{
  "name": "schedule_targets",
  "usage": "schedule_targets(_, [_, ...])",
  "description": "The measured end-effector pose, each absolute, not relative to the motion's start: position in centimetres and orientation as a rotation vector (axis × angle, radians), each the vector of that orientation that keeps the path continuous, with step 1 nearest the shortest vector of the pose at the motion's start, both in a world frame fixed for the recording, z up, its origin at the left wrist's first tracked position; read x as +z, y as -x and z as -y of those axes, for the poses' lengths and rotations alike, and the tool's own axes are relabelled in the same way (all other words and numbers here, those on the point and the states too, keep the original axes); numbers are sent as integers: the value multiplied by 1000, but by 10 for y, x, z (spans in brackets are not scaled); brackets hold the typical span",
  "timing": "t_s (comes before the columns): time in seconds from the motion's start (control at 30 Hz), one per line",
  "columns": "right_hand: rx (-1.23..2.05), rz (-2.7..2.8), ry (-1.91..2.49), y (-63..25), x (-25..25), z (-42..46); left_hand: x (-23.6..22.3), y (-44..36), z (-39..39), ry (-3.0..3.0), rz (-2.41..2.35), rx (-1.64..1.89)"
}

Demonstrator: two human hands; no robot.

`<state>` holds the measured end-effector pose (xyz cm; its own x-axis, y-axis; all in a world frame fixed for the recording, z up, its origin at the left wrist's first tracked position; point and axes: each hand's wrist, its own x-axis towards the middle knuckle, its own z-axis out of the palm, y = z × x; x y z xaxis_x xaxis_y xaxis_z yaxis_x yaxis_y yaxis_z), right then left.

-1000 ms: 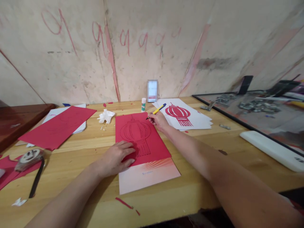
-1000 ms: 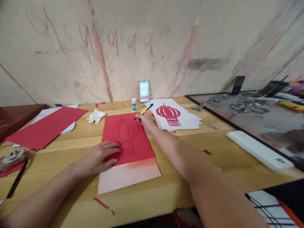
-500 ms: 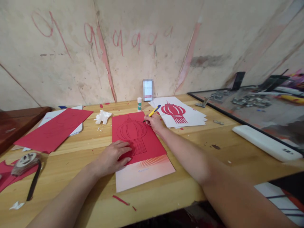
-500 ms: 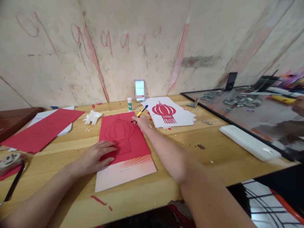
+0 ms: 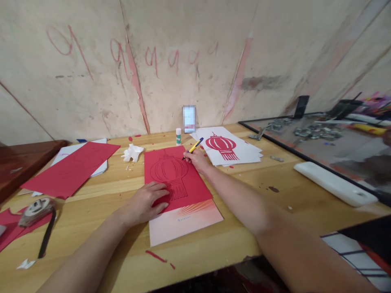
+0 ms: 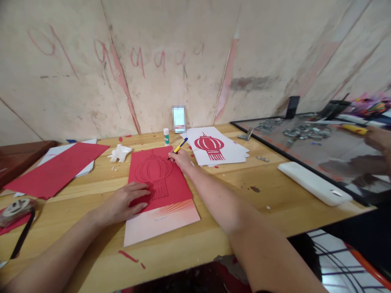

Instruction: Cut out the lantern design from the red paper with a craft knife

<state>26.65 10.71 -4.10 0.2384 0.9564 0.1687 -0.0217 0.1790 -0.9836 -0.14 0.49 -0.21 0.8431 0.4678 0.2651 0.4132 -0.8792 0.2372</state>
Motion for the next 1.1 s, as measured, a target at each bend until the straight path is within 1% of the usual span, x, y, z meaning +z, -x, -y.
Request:
schedule_targets(0.13, [915,1100,1168,-267,-44,-108,-1,2,-5,-2859,-712,455])
schedule_targets(0.73, [660,1337,1323,-269,-49,-108,-4,1,-5,-2861,-701,456])
schedule_targets(1.1, [589,1388,1383,-266,-46,-104,-3,1,-4,-2900,-686,457])
